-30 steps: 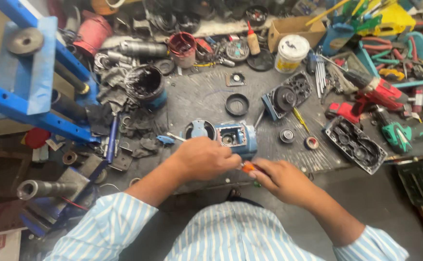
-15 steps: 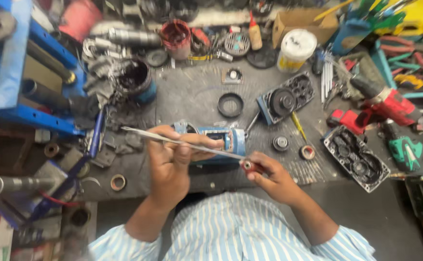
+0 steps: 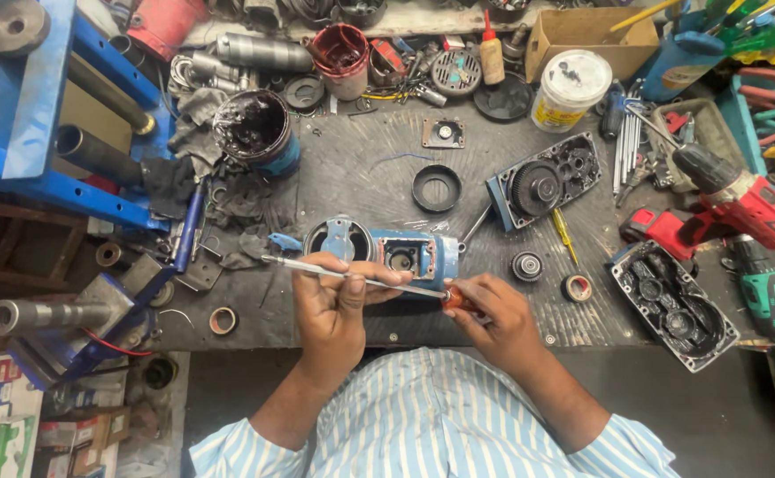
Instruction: The person assembles a blue mechanical housing by inserting a metal ring, placing a square metal plate, and using a screwdriver to tighten a screw. The person handles the housing, ring, plate, and screwdriver throughout the process.
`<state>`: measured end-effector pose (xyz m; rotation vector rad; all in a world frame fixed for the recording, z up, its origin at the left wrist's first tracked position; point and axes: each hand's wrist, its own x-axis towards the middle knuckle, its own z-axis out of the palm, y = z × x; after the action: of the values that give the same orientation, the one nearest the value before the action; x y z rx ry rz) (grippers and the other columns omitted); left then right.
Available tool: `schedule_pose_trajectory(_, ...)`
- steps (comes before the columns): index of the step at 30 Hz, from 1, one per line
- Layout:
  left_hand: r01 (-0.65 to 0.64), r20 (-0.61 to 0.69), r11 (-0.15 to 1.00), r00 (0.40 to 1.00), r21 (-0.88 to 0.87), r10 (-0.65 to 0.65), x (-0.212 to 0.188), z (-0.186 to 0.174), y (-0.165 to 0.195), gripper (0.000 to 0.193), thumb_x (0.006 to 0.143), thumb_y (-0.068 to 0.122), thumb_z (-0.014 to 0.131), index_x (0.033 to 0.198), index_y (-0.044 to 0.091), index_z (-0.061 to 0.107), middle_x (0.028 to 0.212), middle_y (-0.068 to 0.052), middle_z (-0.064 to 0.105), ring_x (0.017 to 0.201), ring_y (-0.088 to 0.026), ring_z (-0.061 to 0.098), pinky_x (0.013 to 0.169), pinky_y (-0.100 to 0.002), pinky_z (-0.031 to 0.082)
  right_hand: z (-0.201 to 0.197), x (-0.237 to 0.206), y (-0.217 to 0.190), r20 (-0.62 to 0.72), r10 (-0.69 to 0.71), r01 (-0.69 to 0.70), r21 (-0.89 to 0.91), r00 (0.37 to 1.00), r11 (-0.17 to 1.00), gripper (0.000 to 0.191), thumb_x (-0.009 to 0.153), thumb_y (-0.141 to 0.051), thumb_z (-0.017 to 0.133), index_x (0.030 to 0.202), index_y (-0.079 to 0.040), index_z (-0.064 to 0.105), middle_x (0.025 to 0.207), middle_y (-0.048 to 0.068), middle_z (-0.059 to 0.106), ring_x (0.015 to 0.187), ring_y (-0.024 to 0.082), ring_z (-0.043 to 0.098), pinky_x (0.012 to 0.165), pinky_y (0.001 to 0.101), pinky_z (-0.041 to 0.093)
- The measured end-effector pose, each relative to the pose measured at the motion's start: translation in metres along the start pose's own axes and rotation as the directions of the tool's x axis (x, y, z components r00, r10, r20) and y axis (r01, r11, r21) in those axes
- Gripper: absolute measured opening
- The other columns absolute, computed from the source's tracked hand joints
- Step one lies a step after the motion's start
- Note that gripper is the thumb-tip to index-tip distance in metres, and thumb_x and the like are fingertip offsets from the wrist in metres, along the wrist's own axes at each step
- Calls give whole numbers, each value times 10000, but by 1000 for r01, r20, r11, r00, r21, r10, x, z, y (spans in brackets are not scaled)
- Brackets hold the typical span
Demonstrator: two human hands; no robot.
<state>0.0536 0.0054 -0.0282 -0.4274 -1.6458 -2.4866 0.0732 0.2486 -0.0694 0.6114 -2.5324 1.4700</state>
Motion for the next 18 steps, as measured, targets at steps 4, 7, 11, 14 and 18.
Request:
schedule_pose_trajectory(4, 86, -9, 985, 996, -147, -88, 7, 0, -6, 248, 1084, 231, 533, 1202, 91, 366, 933, -142, 677, 945, -334, 775, 800, -437, 688, -5, -6, 17, 309, 314, -424, 411, 898, 807, 322, 913, -178, 735, 1163, 20, 779, 693, 18, 602, 539, 97, 497, 486, 257, 380)
schedule_pose_trajectory(7, 106, 33, 982, 994, -158, -102, 9, -4, -14, 244, 1086, 235, 547, 1193, 91, 382, 920, -113, 657, 919, -322, 772, 771, -425, 681, 0, -16, 29, 629, 299, -691, 694, 718, 201, 339, 991, -194, 709, 1162, 91, 781, 670, 4, 595, 505, 62, 476, 449, 219, 366)
schedule_pose_trajectory(11, 105, 24, 984, 994, -146, -102, 8, 5, -20, 246, 1062, 238, 560, 1172, 69, 419, 922, -107, 669, 934, -300, 773, 788, -412, 677, 9, -26, 23, 13, 74, -75, 73, 997, 995, 327, 934, -263, 707, 1138, -9, 731, 858, -12, 680, 648, 44, 593, 577, 219, 470)
schedule_pose_trajectory(14, 179, 109, 975, 980, -133, -166, 11, 20, -15, 239, 1050, 235, 565, 1144, 40, 465, 952, -113, 698, 982, -268, 768, 850, -396, 670, 15, -17, 15, 88, 123, -147, 383, 989, 912, 289, 997, -191, 712, 1200, 13, 739, 971, 52, 753, 862, 73, 653, 740, 236, 529)
schedule_pose_trajectory(18, 193, 41, 981, 980, 8, -193, 34, 17, 3, 307, 985, 141, 649, 1210, 41, 465, 1015, -114, 717, 975, -197, 722, 834, -322, 605, -2, 4, 7, 152, 408, -427, 493, 900, 758, 265, 902, -157, 718, 1136, -36, 733, 818, 31, 673, 653, 54, 536, 569, 231, 450)
